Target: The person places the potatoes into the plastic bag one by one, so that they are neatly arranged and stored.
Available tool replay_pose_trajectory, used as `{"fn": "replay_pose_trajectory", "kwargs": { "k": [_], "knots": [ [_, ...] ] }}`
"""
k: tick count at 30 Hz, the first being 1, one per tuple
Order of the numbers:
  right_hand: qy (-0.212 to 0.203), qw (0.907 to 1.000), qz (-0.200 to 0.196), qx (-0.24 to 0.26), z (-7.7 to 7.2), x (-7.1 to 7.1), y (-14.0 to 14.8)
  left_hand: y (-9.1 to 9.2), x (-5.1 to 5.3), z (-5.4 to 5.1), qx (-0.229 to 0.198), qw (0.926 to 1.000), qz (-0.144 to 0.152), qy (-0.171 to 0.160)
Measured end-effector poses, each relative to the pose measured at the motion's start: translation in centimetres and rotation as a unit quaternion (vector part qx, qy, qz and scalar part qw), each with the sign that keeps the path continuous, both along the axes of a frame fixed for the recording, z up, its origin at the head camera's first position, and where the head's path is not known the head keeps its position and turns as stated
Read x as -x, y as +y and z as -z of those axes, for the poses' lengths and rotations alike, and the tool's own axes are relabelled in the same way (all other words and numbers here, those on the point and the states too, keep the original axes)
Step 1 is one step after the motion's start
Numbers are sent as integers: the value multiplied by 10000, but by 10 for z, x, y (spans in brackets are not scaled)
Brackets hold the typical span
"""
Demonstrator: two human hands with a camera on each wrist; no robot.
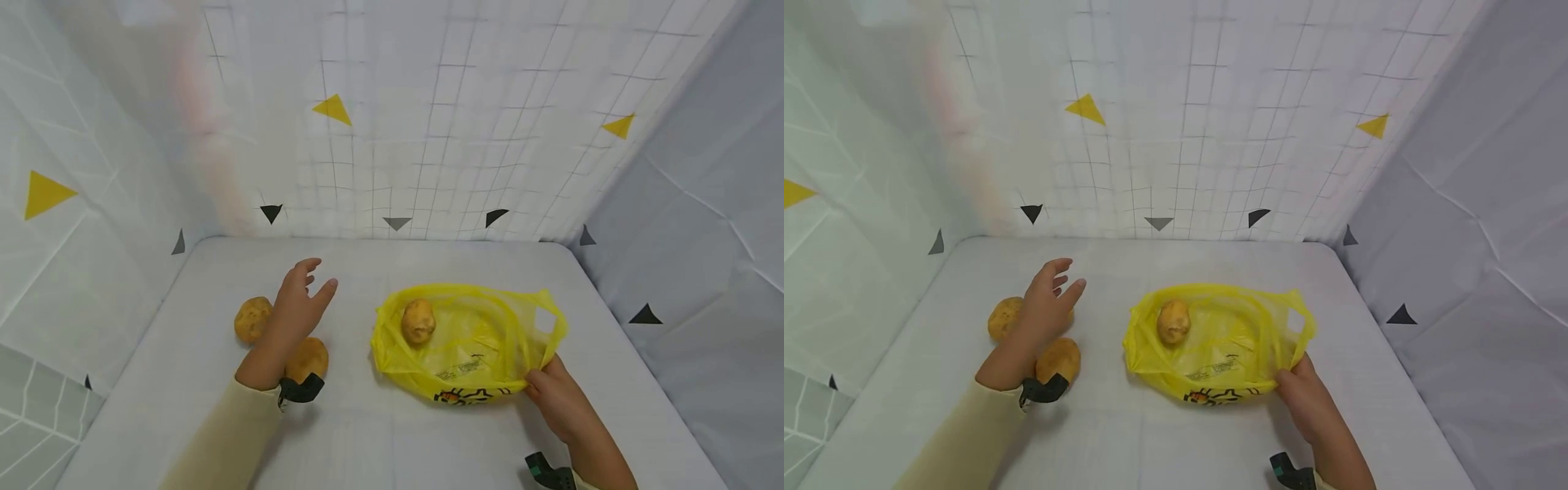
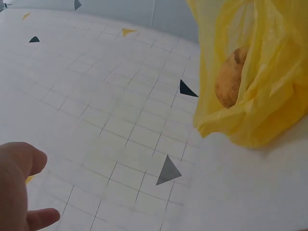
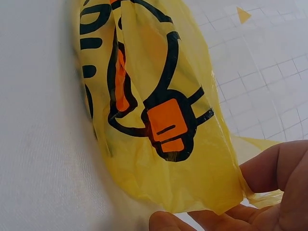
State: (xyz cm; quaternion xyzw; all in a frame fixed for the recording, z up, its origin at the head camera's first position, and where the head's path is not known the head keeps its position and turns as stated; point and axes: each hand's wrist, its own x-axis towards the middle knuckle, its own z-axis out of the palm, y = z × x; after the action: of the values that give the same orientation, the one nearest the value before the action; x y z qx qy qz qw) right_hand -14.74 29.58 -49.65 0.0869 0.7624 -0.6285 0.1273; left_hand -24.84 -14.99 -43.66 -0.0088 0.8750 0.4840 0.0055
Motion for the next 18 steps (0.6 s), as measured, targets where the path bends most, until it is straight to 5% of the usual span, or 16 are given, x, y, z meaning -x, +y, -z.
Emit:
{"fn": "replay_pose_trajectory", "kwargs": {
  "k": [18],
  "knots": [
    [46, 9998, -101, -139, -4, 1, 1, -74, 6, 5, 484, 9971, -545, 215]
  ]
}}
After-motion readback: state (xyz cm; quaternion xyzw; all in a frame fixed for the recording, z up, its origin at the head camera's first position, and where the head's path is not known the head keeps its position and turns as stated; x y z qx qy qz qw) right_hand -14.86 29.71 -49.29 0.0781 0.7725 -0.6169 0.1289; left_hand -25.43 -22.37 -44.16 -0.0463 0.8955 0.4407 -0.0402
